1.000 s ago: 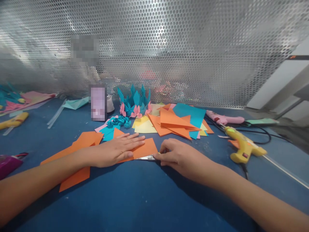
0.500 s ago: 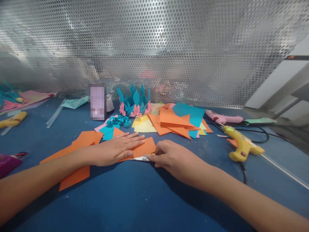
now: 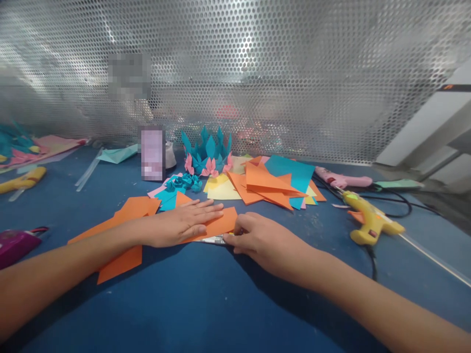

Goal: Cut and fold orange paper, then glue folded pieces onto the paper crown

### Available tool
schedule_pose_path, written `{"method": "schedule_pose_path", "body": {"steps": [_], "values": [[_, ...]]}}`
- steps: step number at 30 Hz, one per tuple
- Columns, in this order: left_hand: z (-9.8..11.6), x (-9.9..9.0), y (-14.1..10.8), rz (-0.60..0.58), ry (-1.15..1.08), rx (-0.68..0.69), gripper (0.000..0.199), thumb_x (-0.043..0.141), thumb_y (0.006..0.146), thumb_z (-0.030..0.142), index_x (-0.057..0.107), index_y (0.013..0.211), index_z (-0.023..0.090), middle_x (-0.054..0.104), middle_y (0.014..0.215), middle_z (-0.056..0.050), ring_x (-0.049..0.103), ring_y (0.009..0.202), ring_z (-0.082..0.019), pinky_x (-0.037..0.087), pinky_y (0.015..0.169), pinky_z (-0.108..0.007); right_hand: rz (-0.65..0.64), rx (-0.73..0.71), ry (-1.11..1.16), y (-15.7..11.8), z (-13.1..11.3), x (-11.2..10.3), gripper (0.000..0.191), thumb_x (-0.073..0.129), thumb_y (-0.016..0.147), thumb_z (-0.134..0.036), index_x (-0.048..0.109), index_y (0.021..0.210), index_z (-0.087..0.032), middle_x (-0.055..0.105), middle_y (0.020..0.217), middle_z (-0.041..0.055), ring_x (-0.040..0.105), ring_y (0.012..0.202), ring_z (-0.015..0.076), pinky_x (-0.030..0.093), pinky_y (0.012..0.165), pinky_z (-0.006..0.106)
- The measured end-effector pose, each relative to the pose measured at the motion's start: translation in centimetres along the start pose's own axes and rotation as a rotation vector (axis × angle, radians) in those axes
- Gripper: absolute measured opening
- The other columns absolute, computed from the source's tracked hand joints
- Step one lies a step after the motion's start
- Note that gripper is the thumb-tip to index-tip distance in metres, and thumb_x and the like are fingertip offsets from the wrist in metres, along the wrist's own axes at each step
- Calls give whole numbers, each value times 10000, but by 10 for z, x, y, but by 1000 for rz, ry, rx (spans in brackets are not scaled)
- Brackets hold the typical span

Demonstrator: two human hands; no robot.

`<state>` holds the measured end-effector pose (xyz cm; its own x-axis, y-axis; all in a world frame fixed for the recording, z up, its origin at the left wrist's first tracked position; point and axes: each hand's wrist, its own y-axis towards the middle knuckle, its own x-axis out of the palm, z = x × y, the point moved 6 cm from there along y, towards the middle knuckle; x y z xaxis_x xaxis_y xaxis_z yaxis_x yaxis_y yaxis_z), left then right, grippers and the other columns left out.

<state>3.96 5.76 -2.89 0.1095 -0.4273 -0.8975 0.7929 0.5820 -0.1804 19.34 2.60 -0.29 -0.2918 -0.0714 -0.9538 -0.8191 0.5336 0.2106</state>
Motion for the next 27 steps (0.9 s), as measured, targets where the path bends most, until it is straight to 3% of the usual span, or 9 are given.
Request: {"method": "schedule_pose_path", "body": {"steps": [3,8,17,27], "values": [[1,-3,-1,-35,-21,-1,512,179,969,424,126,1462,296,70,1545,40,16,1420,-190,45,1147,-411,-21,-31,-17,0,-1,-1,293,418,925,-211,679,1056,-210,573,770,55,497,642,133,366,547,231],[0,-4,-1,-44,-18,-37,507,204,970,380,152,1461,268,84,1544,36,27,1420,-177,52,1152,-387,-13,1,-6,1,0,1,290,412,933,-228,698,960,-189,579,775,58,495,652,133,373,561,236],[0,-4,-1,-35,-13,-20,509,215,966,371,153,1461,266,90,1544,30,31,1420,-194,59,1145,-418,-40,-57,-43,11,-15,10,295,407,927,-206,689,1009,-175,556,765,70,476,645,136,356,558,241],[3,-6,-1,-28,-31,-11,508,233,964,370,161,1458,279,101,1543,12,45,1419,-213,65,1140,-430,-57,-28,-31,16,-20,17,269,438,917,-208,679,1036,-190,557,778,62,485,661,141,352,567,246]]}}
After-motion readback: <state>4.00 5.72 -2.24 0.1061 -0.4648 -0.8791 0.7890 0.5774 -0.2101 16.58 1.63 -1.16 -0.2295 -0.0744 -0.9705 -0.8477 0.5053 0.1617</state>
